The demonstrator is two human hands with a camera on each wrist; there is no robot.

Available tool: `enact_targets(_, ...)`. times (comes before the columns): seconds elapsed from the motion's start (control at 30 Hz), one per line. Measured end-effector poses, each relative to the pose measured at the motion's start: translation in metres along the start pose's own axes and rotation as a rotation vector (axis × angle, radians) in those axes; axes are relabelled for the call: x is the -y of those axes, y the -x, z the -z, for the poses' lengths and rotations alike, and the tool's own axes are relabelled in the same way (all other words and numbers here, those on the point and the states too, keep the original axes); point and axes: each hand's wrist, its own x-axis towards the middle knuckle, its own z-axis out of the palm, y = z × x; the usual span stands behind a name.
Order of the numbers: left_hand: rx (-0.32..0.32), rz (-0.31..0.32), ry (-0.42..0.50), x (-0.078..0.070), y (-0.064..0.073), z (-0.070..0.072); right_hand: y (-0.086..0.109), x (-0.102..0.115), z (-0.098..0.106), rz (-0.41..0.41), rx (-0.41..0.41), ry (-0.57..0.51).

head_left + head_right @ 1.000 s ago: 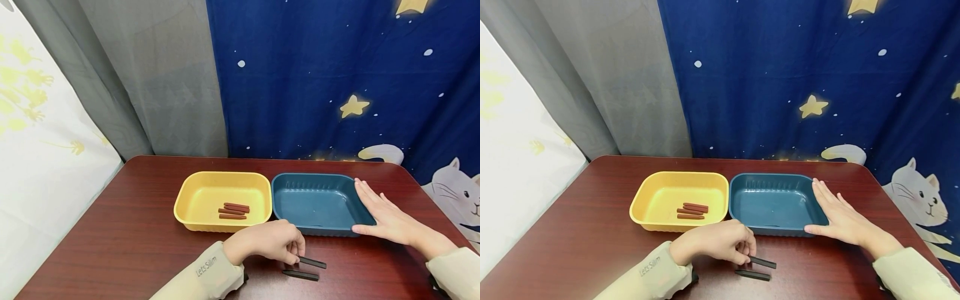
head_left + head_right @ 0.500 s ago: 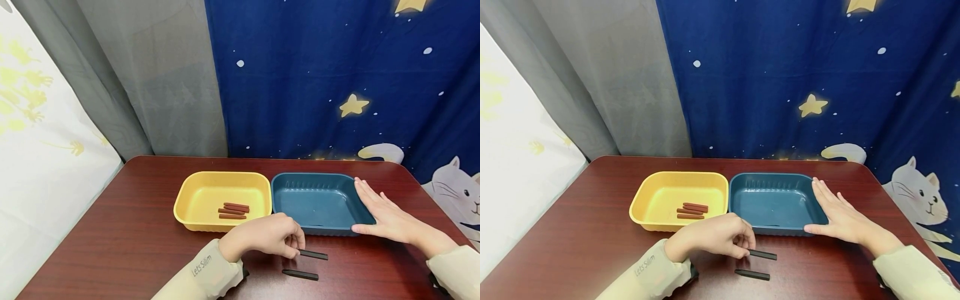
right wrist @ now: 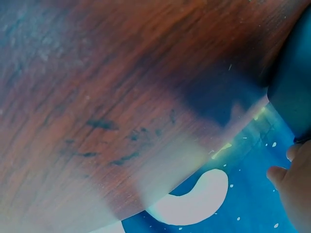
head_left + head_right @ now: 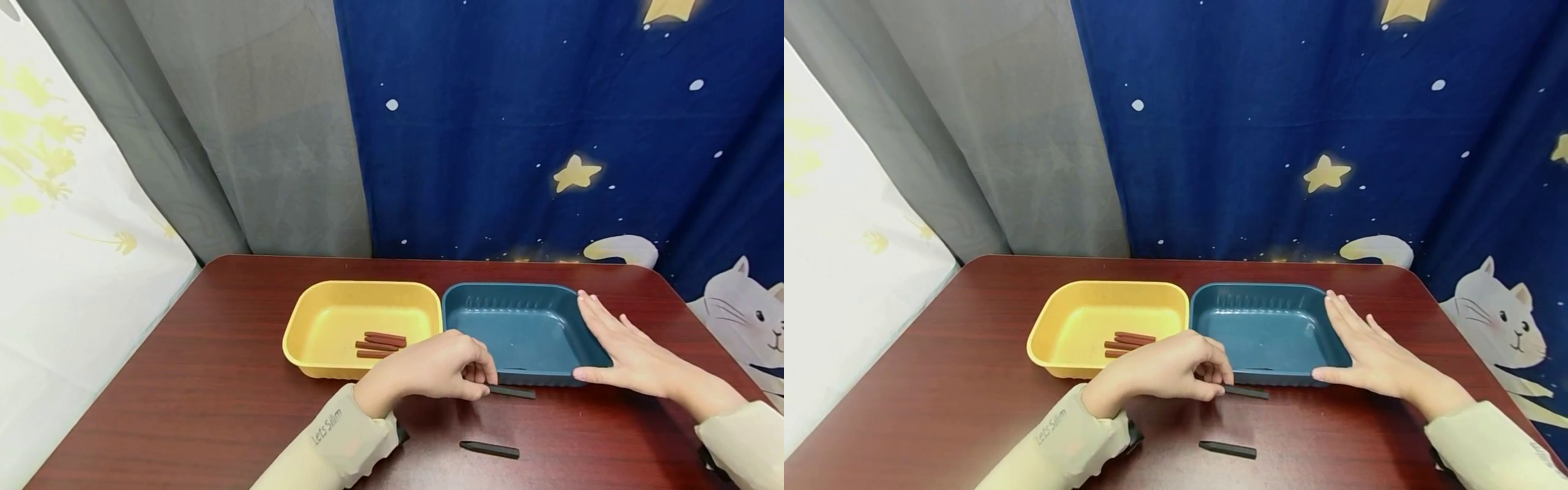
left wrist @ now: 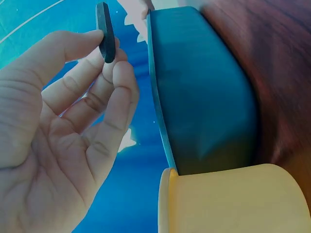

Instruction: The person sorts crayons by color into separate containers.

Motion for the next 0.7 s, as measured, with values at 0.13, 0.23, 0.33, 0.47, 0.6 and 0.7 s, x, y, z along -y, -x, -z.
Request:
enact_targets(0.13, -0.022, 0.008, 0.016, 0.003, -0.004, 0.002, 0.0, 0.0, -0.001, 0.006, -0.003, 0.0)
enact_targets(0.23, -0.04, 0.007, 0.007, 0.005, -0.008, 0.004, -0.001, -0.001, -0.001, 0.017, -0.01, 0.012)
enact_targets(0.33, -0.073, 0.021, -0.008, 0.007, -0.012, 0.004, -0.001, -0.001, -0.001, 0.024, -0.015, 0.021)
enact_targets(0.47, -0.107, 0.06, -0.021, 0.01, -0.018, 0.002, -0.001, -0.001, -0.001, 0.019, -0.012, 0.02)
enact_targets(0.6, -0.139, 0.1, -0.048, 0.012, -0.022, -0.001, -0.001, -0.001, -0.001, 0.011, -0.009, 0.011)
enact_targets(0.7, -0.164, 0.126, -0.074, 0.014, -0.025, -0.003, 0.0, -0.001, 0.0, 0.009, -0.01, 0.007)
